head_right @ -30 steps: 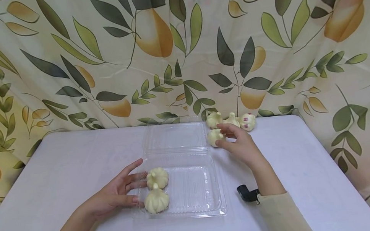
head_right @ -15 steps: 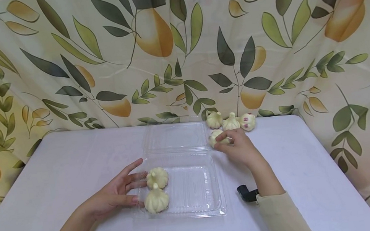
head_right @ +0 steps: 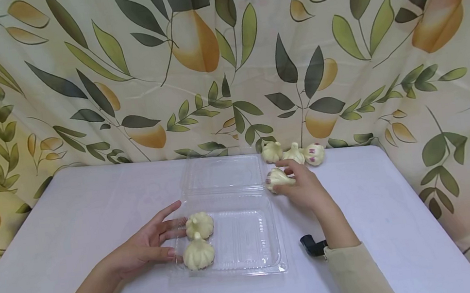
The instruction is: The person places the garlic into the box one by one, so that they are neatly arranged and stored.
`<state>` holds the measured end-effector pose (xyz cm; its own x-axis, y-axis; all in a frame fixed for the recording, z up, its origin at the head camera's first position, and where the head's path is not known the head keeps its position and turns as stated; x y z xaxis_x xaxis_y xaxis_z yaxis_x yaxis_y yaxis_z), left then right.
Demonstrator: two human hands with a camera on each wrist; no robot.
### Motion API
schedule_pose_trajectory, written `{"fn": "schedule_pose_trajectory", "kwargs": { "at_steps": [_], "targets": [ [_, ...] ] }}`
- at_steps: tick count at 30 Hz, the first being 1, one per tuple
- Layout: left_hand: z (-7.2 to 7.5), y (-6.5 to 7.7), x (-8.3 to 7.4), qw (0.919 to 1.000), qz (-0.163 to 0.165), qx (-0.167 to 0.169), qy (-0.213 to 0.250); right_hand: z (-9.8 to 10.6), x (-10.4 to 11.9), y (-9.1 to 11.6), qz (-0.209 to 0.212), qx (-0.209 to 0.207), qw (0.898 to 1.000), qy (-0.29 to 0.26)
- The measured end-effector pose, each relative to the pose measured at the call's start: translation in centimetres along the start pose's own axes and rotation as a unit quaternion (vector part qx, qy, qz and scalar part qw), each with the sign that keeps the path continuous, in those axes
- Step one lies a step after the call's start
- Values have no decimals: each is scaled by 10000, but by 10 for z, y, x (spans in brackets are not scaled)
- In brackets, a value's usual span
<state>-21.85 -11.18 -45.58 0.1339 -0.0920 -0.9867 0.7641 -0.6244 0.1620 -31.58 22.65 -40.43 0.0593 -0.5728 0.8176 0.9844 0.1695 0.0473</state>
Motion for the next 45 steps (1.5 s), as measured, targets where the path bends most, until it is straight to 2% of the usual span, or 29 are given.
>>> {"fn": "schedule_pose_trajectory", "kwargs": {
  "at_steps": [7, 16, 26, 37, 45],
  "targets": [
    [-1, 0, -1, 10000, 0, 20, 24, -4, -3, -1, -96, 226, 9988, 415],
    [-1, 0, 0, 10000, 1, 35, 36, -11, -5, 1, -249, 523, 9981, 193],
    [-1, 0, -1, 10000, 12, 26, 22, 3, 0, 3, -130, -73, 9996, 226],
    [0, 1, -2, 10000, -2, 7, 2, 12, 7, 4, -128, -302, 9995, -28],
    [-1, 1, -2, 10000, -22, 31, 26, 16, 15, 5, 58, -413, 9991, -68]
  ]
}}
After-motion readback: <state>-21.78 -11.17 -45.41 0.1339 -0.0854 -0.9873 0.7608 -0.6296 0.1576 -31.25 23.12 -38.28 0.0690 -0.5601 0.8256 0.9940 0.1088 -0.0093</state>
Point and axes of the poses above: each hand's wrist, its own y-axis away from the middle knuckle, its own z-axis out of the back of the hand, x = y × z, the point moved 9 cm from there along -y, towards the middle knuckle, and after that the axes turned 8 degrees about -y, right-handed, at the moved point
